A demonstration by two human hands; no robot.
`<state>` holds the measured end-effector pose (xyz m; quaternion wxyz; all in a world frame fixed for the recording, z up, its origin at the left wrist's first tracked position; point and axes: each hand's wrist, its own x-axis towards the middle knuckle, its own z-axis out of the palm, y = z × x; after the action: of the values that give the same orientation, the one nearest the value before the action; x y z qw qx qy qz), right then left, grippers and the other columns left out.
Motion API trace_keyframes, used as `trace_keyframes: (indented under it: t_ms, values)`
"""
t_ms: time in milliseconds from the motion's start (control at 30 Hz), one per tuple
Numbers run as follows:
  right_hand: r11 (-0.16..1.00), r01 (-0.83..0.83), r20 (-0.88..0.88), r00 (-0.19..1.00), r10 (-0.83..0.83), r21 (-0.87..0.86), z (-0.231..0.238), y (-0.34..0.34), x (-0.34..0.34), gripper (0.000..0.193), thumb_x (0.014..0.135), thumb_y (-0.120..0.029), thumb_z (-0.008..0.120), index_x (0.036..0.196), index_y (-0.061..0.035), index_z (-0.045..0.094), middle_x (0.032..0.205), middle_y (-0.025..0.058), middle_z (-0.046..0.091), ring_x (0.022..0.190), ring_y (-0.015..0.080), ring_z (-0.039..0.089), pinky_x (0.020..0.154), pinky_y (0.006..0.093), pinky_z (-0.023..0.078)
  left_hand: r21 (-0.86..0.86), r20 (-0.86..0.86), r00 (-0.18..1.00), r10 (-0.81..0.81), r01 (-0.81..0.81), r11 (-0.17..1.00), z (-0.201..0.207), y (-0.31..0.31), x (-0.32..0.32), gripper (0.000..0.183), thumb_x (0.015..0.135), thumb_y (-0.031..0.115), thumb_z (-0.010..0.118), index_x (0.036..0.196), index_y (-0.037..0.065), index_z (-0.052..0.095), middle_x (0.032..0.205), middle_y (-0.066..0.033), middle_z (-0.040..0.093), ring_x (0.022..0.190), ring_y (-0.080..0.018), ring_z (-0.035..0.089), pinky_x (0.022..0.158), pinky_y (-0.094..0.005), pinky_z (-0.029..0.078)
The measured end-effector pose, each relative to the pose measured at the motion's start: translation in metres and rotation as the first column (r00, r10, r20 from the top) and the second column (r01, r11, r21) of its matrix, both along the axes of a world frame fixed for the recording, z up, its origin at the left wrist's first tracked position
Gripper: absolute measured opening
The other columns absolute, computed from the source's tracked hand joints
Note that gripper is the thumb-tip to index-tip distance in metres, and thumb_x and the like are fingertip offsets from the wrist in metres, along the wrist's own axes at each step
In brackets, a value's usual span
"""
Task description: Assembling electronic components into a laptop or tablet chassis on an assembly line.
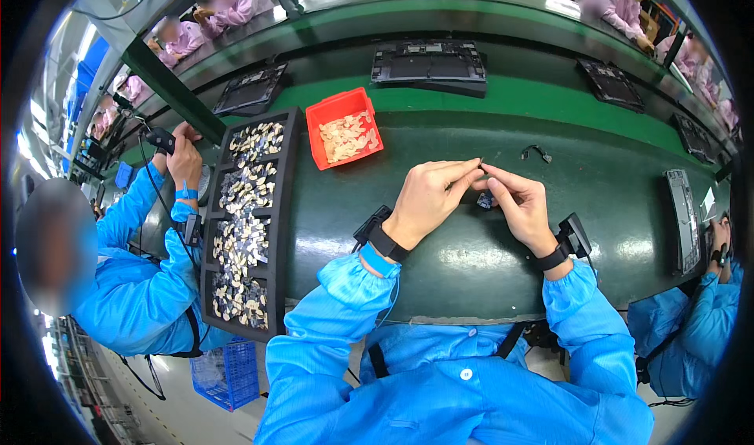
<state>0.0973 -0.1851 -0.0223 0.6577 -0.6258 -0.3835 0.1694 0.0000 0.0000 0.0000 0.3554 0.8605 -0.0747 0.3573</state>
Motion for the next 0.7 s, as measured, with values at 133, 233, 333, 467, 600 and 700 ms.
trace_keyframes:
  t_ms: [133, 233, 333, 467, 600, 700]
  values:
    - [1.000, -0.002, 0.018, 1.000, 0.002, 0.004, 0.003, 0.000, -0.003, 0.032, 0.105, -0.008, 0.061, 0.135, -0.0019, 0.068, 0.111, 0.0099, 0.078, 0.103, 0.0103, 0.069, 0.091, 0.0246, 0.053, -0.105, -0.045, 0.999, -0.025, 0.020, 0.994, 0.002, -0.002, -0.003, 0.021, 0.092, 0.010, 0.077, 0.111, 0.002, 0.078, 0.099, -0.0170, 0.078, 0.087, -0.0263, 0.079, 0.072, -0.0319, 0.061]
    - [1.000, -0.001, 0.004, 1.000, 0.001, 0.031, 0.001, 0.002, -0.004, 0.031, 0.104, -0.008, 0.062, 0.134, -0.0020, 0.068, 0.111, 0.0102, 0.078, 0.102, 0.0104, 0.069, 0.091, 0.0252, 0.053, -0.157, -0.020, 1.000, -0.008, 0.004, 0.988, 0.003, -0.002, -0.005, 0.021, 0.091, 0.009, 0.076, 0.111, 0.003, 0.079, 0.099, -0.0170, 0.078, 0.083, -0.0265, 0.078, 0.071, -0.0314, 0.061]
    - [0.999, -0.005, 0.020, 1.000, 0.004, 0.035, -0.001, 0.003, -0.005, 0.031, 0.104, -0.008, 0.062, 0.134, -0.0021, 0.069, 0.111, 0.0106, 0.078, 0.103, 0.0110, 0.069, 0.091, 0.0256, 0.053, -0.116, 0.023, 1.000, 0.007, -0.005, 0.993, 0.001, 0.000, -0.004, 0.022, 0.089, 0.008, 0.077, 0.110, 0.003, 0.079, 0.097, -0.0158, 0.078, 0.080, -0.0255, 0.078, 0.069, -0.0306, 0.059]
    - [1.000, -0.016, 0.121, 0.993, 0.016, 0.003, -0.004, 0.001, -0.003, 0.030, 0.104, -0.008, 0.063, 0.132, -0.0012, 0.069, 0.111, 0.0117, 0.078, 0.102, 0.0132, 0.071, 0.091, 0.0266, 0.054, 0.095, 0.074, 0.997, 0.013, -0.020, 0.995, 0.002, 0.004, -0.006, 0.013, 0.085, 0.009, 0.078, 0.097, 0.004, 0.079, 0.085, -0.0114, 0.077, 0.069, -0.0223, 0.074, 0.061, -0.0304, 0.054]
    - [0.998, -0.049, 0.164, 0.985, 0.054, -0.035, 0.001, 0.000, -0.006, 0.028, 0.104, -0.009, 0.062, 0.129, -0.0007, 0.071, 0.110, 0.0130, 0.078, 0.101, 0.0155, 0.072, 0.090, 0.0276, 0.055, 0.231, 0.042, 0.995, 0.093, -0.100, 0.968, 0.022, 0.017, -0.014, 0.005, 0.083, 0.009, 0.077, 0.085, 0.006, 0.073, 0.073, -0.0079, 0.072, 0.063, -0.0202, 0.070, 0.058, -0.0301, 0.051]
    - [0.996, -0.084, 0.022, 0.996, 0.084, 0.023, 0.004, -0.005, -0.003, 0.030, 0.105, -0.010, 0.061, 0.133, -0.0011, 0.068, 0.109, 0.0137, 0.078, 0.096, 0.0150, 0.073, 0.078, 0.0250, 0.057, 0.010, -0.008, 0.935, 0.354, -0.354, 0.935, 0.038, 0.051, -0.020, 0.010, 0.085, 0.008, 0.075, 0.094, 0.004, 0.077, 0.066, -0.0046, 0.068, 0.063, -0.0096, 0.068, 0.060, -0.0256, 0.052]
